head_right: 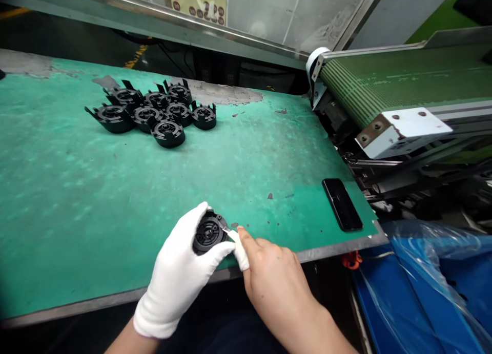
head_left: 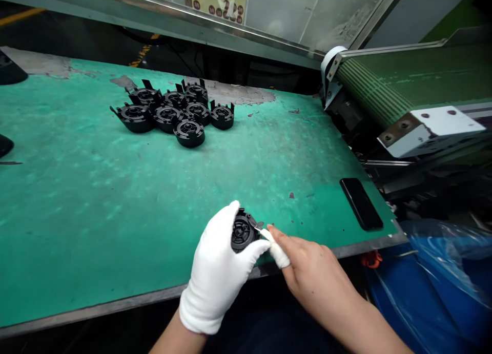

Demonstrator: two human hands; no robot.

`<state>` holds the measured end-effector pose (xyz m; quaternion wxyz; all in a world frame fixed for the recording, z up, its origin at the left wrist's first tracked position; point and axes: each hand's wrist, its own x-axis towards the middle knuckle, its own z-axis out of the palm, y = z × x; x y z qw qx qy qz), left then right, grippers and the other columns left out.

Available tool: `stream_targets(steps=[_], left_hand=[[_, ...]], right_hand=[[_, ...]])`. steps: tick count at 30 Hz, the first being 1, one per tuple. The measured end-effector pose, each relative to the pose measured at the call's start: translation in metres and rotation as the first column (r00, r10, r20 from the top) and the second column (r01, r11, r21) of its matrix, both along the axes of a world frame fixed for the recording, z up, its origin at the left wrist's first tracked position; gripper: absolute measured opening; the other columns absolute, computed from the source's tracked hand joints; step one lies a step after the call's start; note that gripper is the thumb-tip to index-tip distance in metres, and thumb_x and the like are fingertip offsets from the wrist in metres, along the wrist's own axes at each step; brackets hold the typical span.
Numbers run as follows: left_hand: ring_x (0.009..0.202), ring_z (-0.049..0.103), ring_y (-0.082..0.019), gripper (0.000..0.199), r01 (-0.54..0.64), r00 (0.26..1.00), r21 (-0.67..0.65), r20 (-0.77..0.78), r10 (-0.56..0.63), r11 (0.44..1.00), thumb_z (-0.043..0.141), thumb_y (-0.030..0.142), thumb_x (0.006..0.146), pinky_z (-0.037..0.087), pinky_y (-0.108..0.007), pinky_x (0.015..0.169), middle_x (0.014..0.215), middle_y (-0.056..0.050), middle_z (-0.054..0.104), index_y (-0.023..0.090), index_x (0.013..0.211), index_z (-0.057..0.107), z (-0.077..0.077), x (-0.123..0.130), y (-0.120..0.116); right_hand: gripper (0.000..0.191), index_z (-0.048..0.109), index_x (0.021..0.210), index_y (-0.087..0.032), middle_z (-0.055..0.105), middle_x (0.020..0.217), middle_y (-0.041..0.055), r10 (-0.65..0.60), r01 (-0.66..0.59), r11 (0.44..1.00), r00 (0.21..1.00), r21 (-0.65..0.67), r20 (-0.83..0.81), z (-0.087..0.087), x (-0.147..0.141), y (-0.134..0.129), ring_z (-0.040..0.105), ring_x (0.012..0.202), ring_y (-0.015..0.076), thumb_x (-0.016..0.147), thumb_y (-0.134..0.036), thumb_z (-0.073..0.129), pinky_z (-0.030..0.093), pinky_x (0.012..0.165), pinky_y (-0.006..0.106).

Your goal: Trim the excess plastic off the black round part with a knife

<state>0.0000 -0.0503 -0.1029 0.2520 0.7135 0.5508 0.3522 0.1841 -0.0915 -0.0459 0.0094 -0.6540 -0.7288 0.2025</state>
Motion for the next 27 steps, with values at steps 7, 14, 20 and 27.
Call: stream_targets(steps=[7,14,20,27], left_hand=[[0.129,0.059,-0.028,0.077,0.212,0.976,0.002,-0.055,-0.211,0.977,0.08,0.047,0.076,0.048,-0.045,0.115,0.139,-0.011,0.06,0.021,0.141,0.047,0.014,-0.015,0.02],[0.146,0.04,-0.03,0.103,0.263,0.96,-0.24,-0.029,-0.278,0.935,0.086,0.046,0.069,0.038,-0.049,0.122,0.16,-0.006,0.038,0.032,0.153,0.027,0.03,-0.031,0.018],[0.138,0.05,-0.03,0.092,0.081,0.997,-0.288,0.013,-0.081,0.954,0.08,0.035,0.074,0.048,-0.05,0.115,0.15,-0.009,0.048,0.029,0.151,0.03,0.025,-0.008,-0.002],[0.132,0.055,-0.027,0.083,0.033,0.999,-0.227,0.029,-0.027,0.973,0.077,0.036,0.078,0.048,-0.048,0.115,0.144,-0.007,0.054,0.029,0.148,0.034,0.015,-0.001,-0.003]], right_hand=[[0.039,0.06,0.131,-0.031,0.07,0.124,0.0019,0.039,-0.037,0.999,0.951,0.013,-0.306,0.013,0.032,0.016,0.067,0.108,0.0212,0.098,-0.019,0.043,0.053,0.09,0.036],[0.036,0.062,0.134,-0.028,0.07,0.099,0.0033,0.298,-0.314,0.949,0.924,-0.031,-0.24,0.0,0.038,0.041,0.066,0.088,0.0206,0.103,-0.028,0.044,0.047,0.076,0.033],[0.041,0.058,0.138,-0.028,0.067,0.096,0.0022,0.341,-0.355,0.934,0.915,-0.028,-0.214,-0.009,0.038,0.045,0.065,0.084,0.0199,0.1,-0.022,0.045,0.045,0.071,0.032],[0.054,0.056,0.142,-0.029,0.066,0.098,0.0026,0.282,-0.285,0.958,0.953,-0.012,-0.108,-0.01,0.034,0.043,0.066,0.08,0.0224,0.091,-0.015,0.045,0.046,0.068,0.034]])
